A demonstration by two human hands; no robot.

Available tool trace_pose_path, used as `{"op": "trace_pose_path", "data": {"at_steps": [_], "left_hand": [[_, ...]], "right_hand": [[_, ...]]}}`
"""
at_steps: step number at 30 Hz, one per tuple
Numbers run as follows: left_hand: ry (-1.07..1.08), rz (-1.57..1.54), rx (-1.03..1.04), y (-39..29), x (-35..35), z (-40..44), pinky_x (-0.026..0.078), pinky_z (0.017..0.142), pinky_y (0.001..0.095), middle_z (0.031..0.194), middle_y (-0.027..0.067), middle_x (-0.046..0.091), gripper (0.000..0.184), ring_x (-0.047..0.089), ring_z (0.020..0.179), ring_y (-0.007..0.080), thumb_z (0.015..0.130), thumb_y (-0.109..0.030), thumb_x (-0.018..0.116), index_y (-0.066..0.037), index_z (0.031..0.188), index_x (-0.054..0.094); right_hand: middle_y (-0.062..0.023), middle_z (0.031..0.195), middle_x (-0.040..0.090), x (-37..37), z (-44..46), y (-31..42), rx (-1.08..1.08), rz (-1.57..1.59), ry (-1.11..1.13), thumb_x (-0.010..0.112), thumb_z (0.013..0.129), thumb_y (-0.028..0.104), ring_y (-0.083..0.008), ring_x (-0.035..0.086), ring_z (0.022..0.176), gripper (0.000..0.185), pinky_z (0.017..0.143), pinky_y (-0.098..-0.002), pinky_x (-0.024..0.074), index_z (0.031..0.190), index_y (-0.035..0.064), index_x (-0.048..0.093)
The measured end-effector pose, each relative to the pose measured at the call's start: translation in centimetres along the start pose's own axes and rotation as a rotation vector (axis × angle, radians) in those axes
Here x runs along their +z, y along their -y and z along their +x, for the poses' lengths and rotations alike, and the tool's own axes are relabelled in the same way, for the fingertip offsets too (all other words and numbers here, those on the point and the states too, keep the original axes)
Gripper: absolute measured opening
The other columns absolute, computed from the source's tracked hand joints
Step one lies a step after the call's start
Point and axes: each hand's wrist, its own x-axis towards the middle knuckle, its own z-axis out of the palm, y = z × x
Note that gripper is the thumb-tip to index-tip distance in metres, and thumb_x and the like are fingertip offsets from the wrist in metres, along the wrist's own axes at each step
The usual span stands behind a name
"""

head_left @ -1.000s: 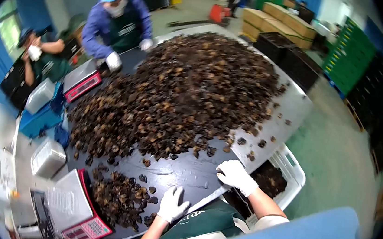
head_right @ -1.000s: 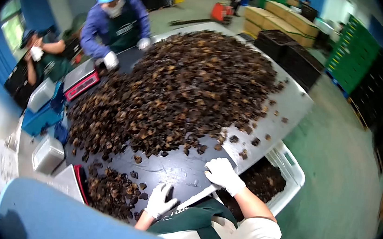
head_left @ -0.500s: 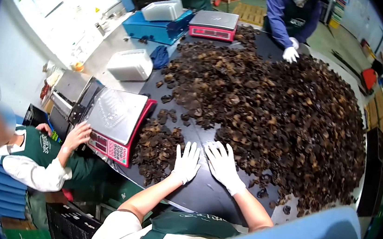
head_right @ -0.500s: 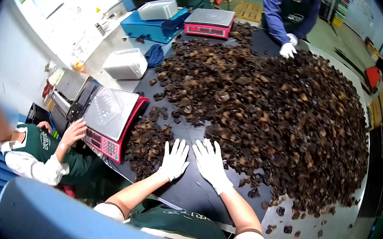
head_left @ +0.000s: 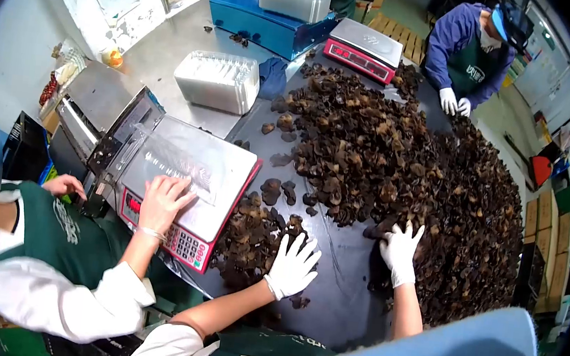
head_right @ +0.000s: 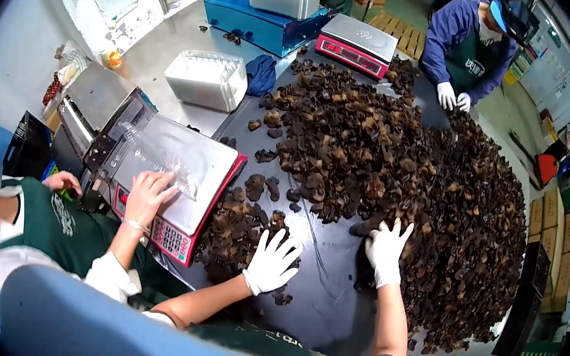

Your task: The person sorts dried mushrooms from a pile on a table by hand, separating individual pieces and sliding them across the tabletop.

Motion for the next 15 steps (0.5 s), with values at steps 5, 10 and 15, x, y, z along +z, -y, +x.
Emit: {"op": "trace_pose_path", "data": {"at_steps": [5, 10, 15], "left_hand": [[-0.078, -0.023, -0.185, 4.5, -1.5, 1.7, 0.019, 0.114, 0.0672, 0.151, 0.0204, 0.039, 0.062, 0.030, 0.140, 0.0503, 0.087, -0.042, 0.064, -0.013, 0.141, 0.053], [-0.185, 0.007, -0.305, 8.0, -1.9, 2.7, 0.020, 0.114, 0.0659, 0.149, 0.0263, 0.039, 0.063, 0.029, 0.140, 0.0520, 0.085, -0.042, 0.066, -0.011, 0.140, 0.054], [-0.248, -0.087, -0.307, 8.9, -2.0, 4.3, 0.022, 0.112, 0.0663, 0.150, 0.0327, 0.036, 0.071, 0.029, 0.138, 0.0562, 0.084, -0.038, 0.069, 0.003, 0.138, 0.050]], "right_hand": [[-0.0081, 0.061, 0.066, -4.2, 6.2, 8.1, -0.329, 0.042, -0.151, 0.066, 0.071, 0.022, -0.0289, 0.066, 0.062, 0.014, 0.064, -0.0440, 0.0470, 0.061, 0.0123, 0.070], [-0.0117, 0.085, 0.063, -4.3, 19.1, 21.0, -0.737, 0.338, -0.522, 0.063, 0.072, 0.013, -0.0302, 0.061, 0.084, 0.010, 0.075, -0.0423, 0.0497, 0.077, 0.0052, 0.065], [-0.0190, 0.139, 0.053, 0.4, 26.1, 29.6, -0.661, 0.238, -0.517, 0.062, 0.087, 0.025, -0.0364, 0.047, 0.132, 0.048, 0.110, -0.0539, 0.0332, 0.130, 0.0024, 0.057]]}}
